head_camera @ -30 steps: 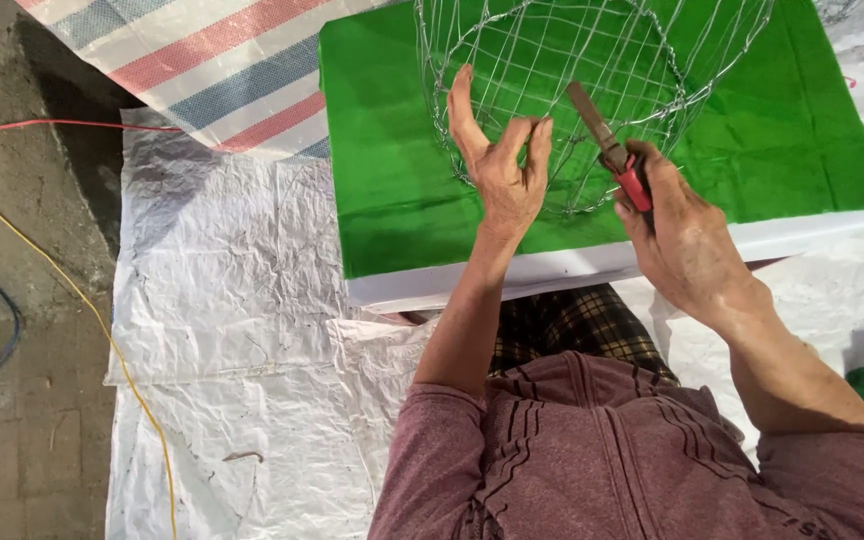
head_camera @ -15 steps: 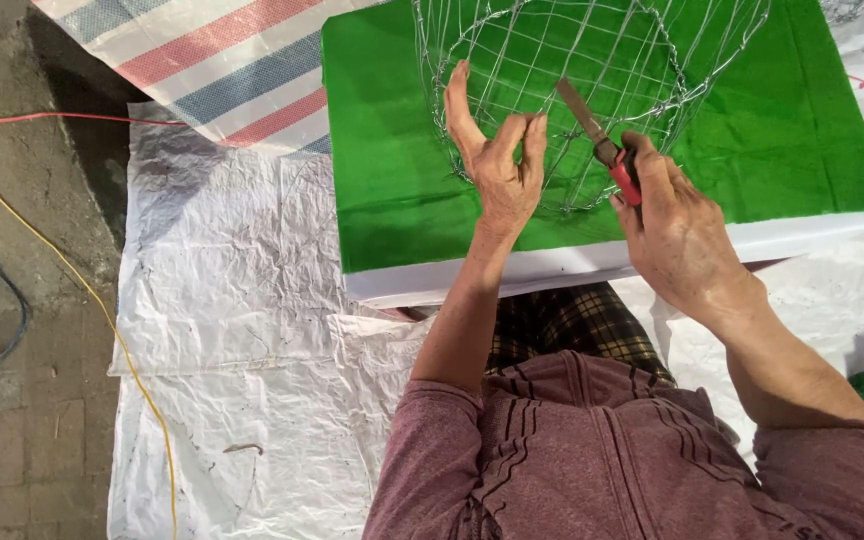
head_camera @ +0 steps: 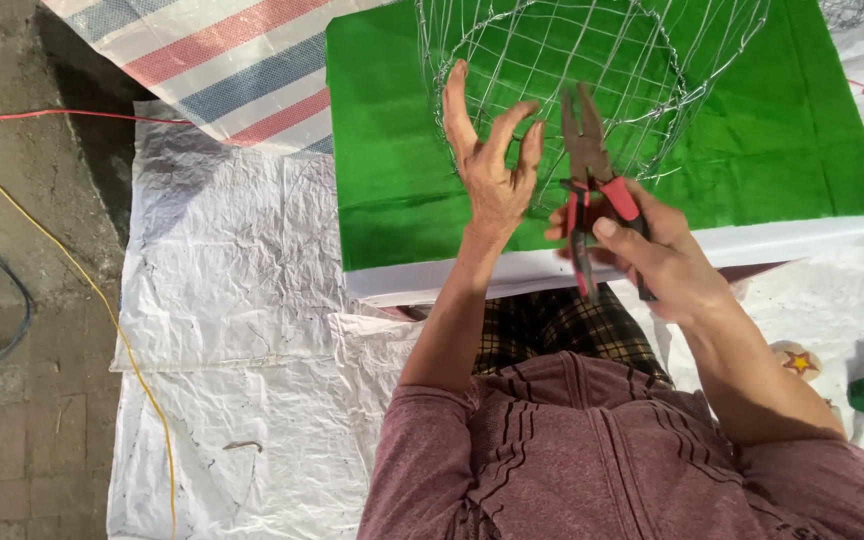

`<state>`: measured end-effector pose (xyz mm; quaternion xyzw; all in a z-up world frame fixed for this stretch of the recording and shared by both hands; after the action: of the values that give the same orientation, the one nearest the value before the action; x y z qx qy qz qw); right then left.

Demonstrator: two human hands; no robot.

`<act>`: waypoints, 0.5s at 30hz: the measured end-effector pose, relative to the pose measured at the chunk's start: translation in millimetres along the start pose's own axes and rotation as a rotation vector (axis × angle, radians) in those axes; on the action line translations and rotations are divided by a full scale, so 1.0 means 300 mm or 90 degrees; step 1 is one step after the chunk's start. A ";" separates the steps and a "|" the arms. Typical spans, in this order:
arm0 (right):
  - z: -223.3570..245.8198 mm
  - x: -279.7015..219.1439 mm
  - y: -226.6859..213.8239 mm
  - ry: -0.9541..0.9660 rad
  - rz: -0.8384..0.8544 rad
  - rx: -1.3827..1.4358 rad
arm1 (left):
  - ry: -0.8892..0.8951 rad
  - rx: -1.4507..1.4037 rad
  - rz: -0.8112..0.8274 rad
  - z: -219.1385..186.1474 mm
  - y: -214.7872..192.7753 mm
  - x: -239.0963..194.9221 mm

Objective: Using pliers to cut and shape a wire mesh structure on a floor workspace.

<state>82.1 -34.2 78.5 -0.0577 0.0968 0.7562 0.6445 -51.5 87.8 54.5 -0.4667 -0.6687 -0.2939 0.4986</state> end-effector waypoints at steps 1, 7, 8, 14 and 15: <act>-0.043 0.009 0.008 0.063 0.060 0.170 | 0.004 0.011 0.008 -0.003 -0.003 0.003; -0.022 -0.007 0.116 0.092 0.128 0.406 | 0.005 -0.032 0.026 -0.040 -0.020 0.034; -0.008 -0.012 0.135 0.092 0.127 0.407 | 0.005 -0.033 0.027 -0.042 -0.018 0.033; 0.048 -0.028 0.224 0.032 0.151 0.502 | 0.015 0.007 -0.005 -0.041 -0.024 0.026; 0.034 -0.022 0.221 0.042 0.114 0.494 | -0.001 -0.011 0.003 -0.057 -0.032 0.039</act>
<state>18.2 -48.2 94.8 0.1745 0.4003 0.7145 0.5466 -54.5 73.1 71.9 -0.4731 -0.6654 -0.2980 0.4946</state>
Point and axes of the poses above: each hand's wrist, its own x-axis towards the middle knuckle, its own y-axis out of the palm, z = x × y, the point moved 8 cm from there along x, towards the middle knuckle, and after that the axes turned 14 degrees about y, right-handed, at the moved point
